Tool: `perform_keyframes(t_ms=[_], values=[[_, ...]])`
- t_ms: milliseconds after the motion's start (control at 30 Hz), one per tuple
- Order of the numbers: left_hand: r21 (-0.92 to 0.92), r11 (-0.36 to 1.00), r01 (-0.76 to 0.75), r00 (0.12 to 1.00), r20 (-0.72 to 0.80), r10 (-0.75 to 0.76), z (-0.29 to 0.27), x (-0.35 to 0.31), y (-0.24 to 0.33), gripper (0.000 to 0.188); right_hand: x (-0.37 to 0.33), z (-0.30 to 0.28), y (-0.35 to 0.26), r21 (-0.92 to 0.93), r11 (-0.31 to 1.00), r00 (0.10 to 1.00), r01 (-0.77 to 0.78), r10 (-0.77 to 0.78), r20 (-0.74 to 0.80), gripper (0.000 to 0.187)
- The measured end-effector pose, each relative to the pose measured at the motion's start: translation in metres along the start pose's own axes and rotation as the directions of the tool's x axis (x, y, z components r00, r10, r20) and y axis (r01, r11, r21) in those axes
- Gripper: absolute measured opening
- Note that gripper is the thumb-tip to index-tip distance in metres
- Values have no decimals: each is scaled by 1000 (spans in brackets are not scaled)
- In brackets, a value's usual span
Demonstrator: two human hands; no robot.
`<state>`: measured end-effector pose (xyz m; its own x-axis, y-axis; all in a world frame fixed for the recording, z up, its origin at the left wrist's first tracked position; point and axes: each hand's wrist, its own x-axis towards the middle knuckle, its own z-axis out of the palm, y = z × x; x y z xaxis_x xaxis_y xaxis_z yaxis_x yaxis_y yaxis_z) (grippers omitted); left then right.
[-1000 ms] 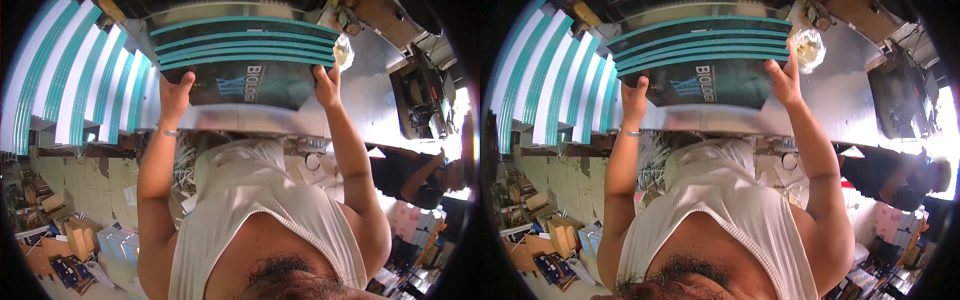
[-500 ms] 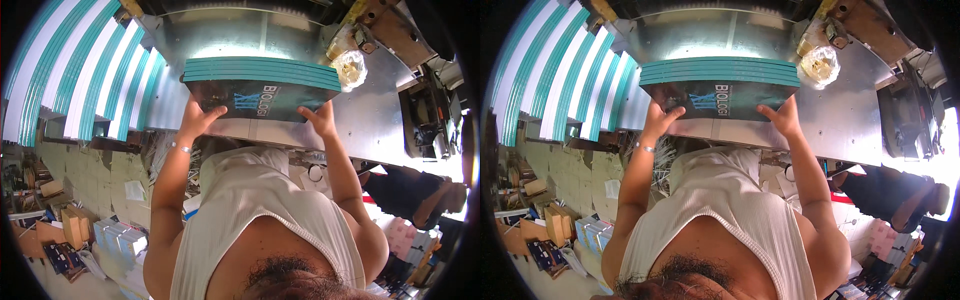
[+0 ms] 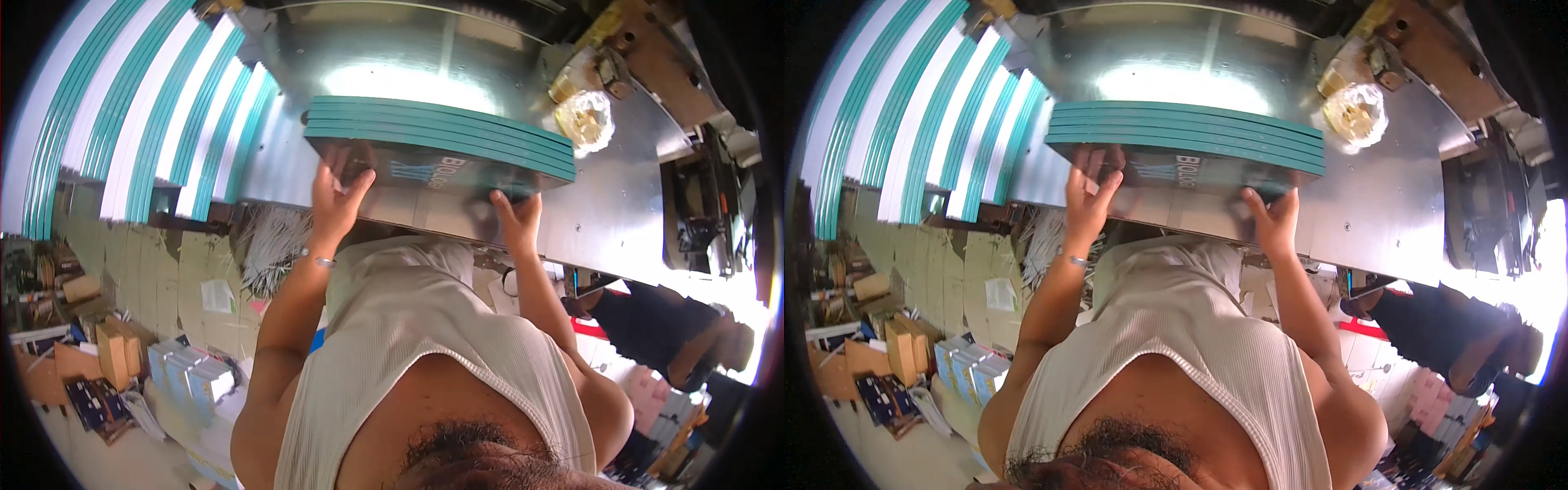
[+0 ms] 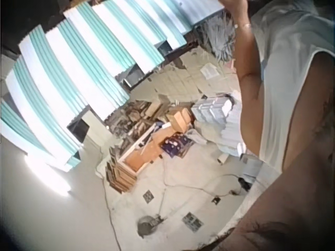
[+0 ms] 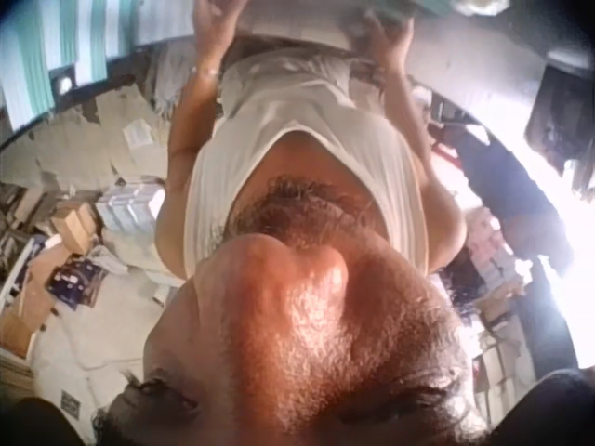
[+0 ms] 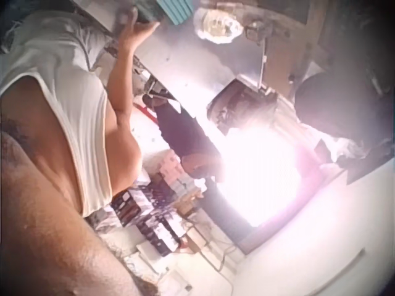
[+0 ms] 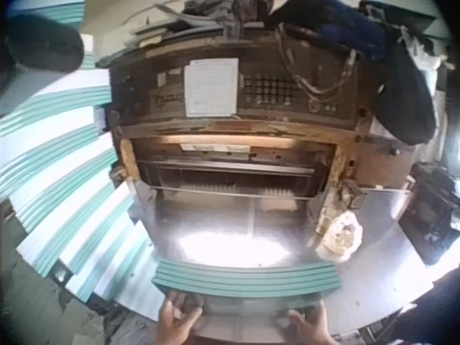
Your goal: The person places stacks of books into an industrial paper cutter, aligns them against the back and side guides by hand, and then removes the cut stacks to place them on a large pile to the side.
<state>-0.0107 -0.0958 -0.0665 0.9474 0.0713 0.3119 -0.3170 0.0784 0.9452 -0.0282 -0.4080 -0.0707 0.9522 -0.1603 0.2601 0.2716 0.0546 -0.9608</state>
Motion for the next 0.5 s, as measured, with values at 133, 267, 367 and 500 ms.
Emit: perform_keyframes(t_ms=[133, 267, 367, 500], values=[[-176, 984, -12, 1000, 2, 13, -3, -5, 7, 46, -6, 0, 2, -73, 997, 999, -30, 28, -19, 40], [58, 968, 244, 963, 106, -249, -33, -10, -1, 49, -10, -33, 15, -311, 947, 984, -81, 126, 128, 29], [199, 972, 127, 984, 102, -149, -42, -20, -18, 44, -11, -29, 16, -467, 881, 990, 68, 0, 143, 25], [156, 978, 139, 983, 101, -156, -34, -13, -15, 24, -12, -35, 10, -587, 808, 996, 56, -2, 92, 22]])
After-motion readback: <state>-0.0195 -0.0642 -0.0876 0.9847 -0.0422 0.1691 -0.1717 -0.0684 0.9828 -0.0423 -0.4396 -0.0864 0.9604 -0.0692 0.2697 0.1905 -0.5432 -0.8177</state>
